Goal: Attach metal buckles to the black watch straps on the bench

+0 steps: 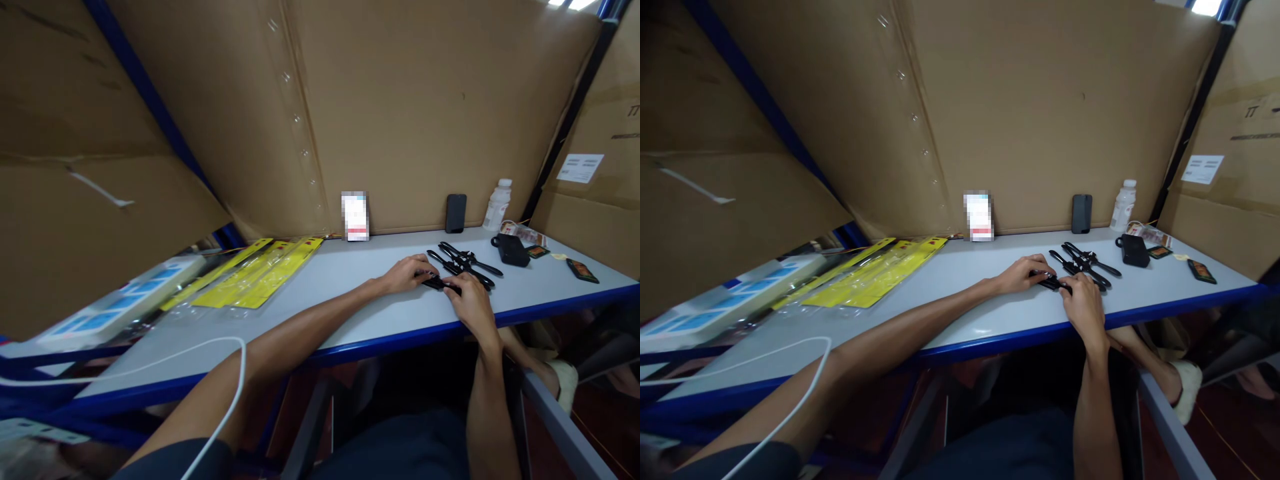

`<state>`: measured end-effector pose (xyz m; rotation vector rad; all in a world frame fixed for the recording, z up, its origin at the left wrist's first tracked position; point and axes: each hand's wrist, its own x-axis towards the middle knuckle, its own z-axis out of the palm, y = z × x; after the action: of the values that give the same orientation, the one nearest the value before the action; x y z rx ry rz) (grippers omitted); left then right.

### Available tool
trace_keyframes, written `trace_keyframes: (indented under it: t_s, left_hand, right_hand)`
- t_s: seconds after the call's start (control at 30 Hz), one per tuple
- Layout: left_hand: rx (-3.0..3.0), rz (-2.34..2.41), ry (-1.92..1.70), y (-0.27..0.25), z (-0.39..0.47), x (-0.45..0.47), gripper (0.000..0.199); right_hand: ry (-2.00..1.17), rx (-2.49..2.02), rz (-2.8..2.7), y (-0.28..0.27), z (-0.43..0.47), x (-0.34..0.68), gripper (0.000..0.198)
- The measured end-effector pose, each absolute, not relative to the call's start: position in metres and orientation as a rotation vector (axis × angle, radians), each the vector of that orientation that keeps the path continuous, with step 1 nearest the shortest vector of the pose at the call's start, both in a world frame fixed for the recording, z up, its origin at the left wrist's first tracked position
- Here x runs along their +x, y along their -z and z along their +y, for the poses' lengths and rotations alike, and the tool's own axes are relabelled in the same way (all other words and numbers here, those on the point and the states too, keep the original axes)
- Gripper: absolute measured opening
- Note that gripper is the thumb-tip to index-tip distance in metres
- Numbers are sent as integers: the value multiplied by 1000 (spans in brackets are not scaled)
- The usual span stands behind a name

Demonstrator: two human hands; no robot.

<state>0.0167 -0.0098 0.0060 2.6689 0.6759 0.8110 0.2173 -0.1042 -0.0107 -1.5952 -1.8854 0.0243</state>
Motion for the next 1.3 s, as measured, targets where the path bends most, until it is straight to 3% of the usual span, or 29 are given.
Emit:
trace_keyframes:
  t_s: [0.87, 1.03, 1.3]
  left_hand:
    - [2603, 643, -909, 0, -3, 21, 26]
    - [2570, 816, -1083, 0, -2, 27, 32]
    - [2544, 957, -1325, -3, -7, 30, 35]
  right_hand:
    - [-45, -1654, -1930, 4, -107, 217, 23]
    - [57, -1723, -1978, 2, -109, 215, 23]
    - [-94, -1770, -1965, -3, -100, 210, 8]
